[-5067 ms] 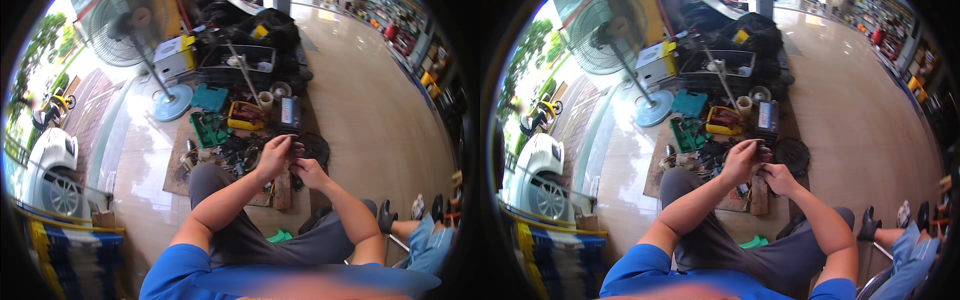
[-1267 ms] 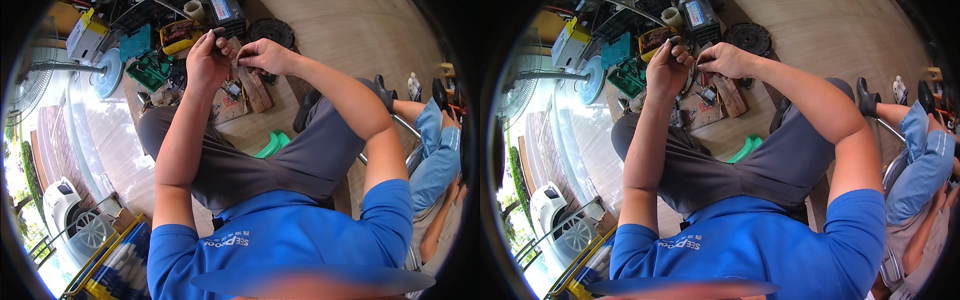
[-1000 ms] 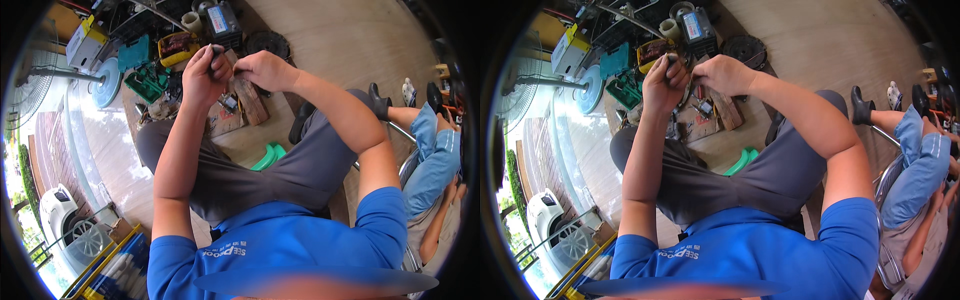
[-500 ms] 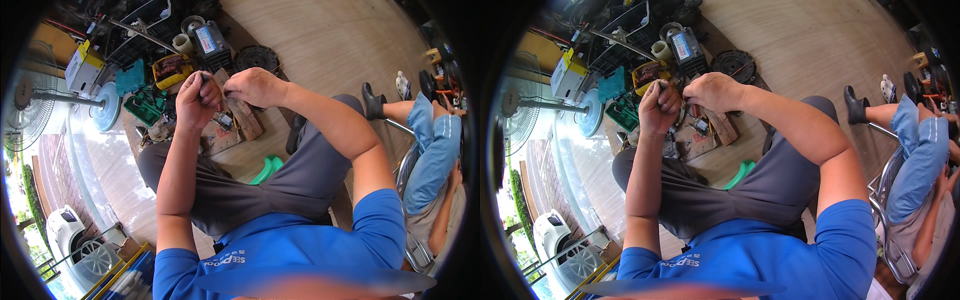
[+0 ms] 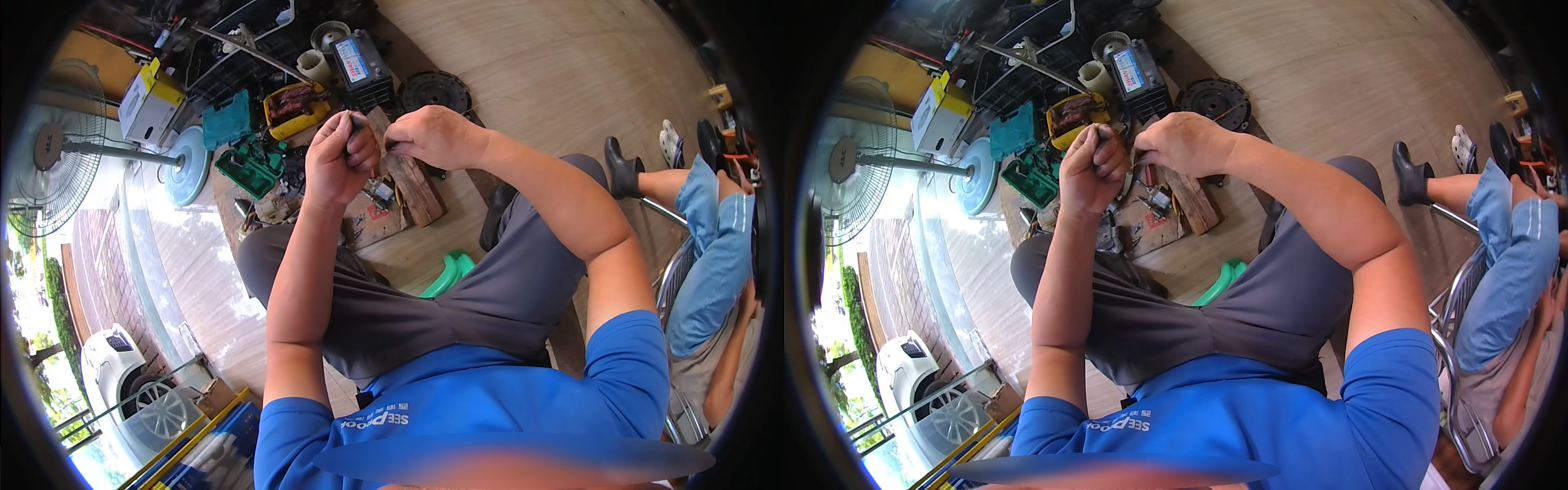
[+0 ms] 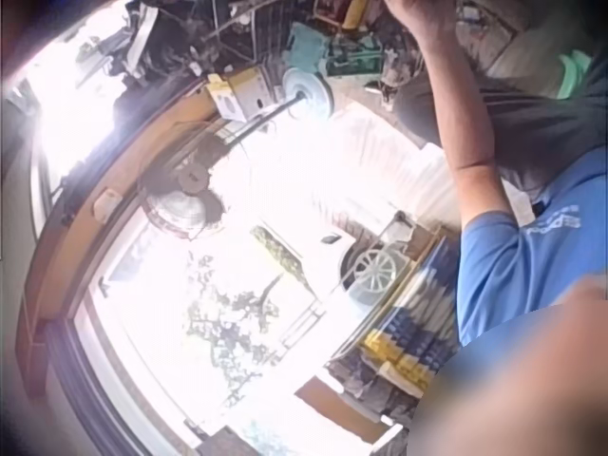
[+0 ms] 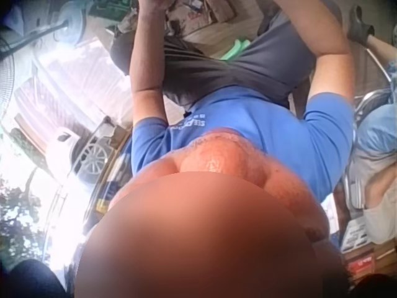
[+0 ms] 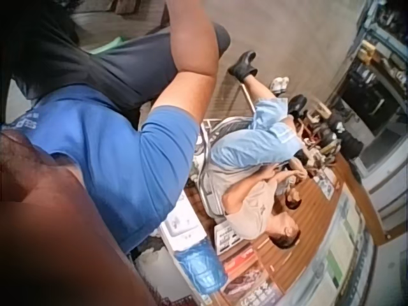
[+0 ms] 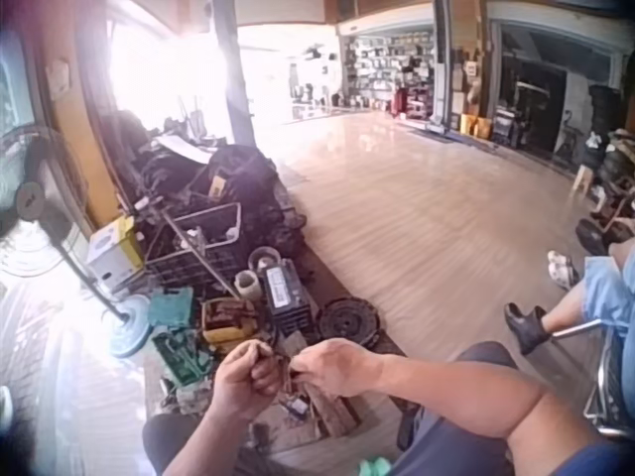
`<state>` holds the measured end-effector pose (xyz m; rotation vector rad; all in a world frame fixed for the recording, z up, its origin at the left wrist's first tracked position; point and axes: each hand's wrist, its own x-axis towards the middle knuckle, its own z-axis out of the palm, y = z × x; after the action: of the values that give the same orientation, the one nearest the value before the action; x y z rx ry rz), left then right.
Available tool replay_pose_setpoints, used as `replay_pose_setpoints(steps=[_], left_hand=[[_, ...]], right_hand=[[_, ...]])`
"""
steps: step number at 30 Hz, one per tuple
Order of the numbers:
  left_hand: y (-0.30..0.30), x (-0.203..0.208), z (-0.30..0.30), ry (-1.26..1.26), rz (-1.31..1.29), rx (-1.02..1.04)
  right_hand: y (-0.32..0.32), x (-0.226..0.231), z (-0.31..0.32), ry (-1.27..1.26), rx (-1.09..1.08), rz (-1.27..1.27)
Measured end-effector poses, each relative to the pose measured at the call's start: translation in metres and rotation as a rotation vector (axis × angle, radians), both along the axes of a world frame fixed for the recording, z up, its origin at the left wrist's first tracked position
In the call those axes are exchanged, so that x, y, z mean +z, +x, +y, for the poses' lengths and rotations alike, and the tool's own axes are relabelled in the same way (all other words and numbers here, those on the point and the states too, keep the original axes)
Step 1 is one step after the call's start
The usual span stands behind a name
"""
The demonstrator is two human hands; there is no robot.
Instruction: The person sits on the floor and uses pliers and a screwdriver to manipulate a small electronic component. They repeatedly adjust wires and parts of the device while seated.
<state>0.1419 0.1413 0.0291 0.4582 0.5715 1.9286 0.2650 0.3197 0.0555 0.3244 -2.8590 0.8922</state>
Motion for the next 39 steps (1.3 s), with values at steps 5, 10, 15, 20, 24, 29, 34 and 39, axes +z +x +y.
replay_pose_setpoints(steps=[5,10,15,20,24,29,34,39], left_hand=[[0.002,0.003,0.000,-0.083,0.040,-0.001],[0.001,-0.001,0.000,-0.144,0.114,-0.047],[0.005,0.001,0.000,-0.229,0.223,-0.133],[0.006,0.001,-0.004,-0.256,0.237,-0.166],[0.005,0.001,-0.005,-0.295,0.243,-0.187],[0.004,0.007,-0.007,-0.457,0.362,-0.232],[0.007,0.015,-0.009,-0.539,0.321,-0.248],[0.010,0.013,-0.004,-0.563,0.322,-0.145]], right_hand=[[-0.002,-0.002,0.002,0.026,-0.004,-0.010],[-0.002,-0.003,0.003,0.024,0.001,-0.042],[0.000,0.002,0.002,-0.104,-0.013,-0.085],[-0.001,0.010,0.007,-0.383,-0.096,-0.211],[0.002,0.010,0.011,-0.456,-0.069,-0.214],[0.007,0.020,0.009,-0.409,-0.011,-0.171],[0.005,0.011,0.012,-0.391,0.068,-0.124],[0.005,0.005,0.009,-0.371,-0.005,-0.127]])
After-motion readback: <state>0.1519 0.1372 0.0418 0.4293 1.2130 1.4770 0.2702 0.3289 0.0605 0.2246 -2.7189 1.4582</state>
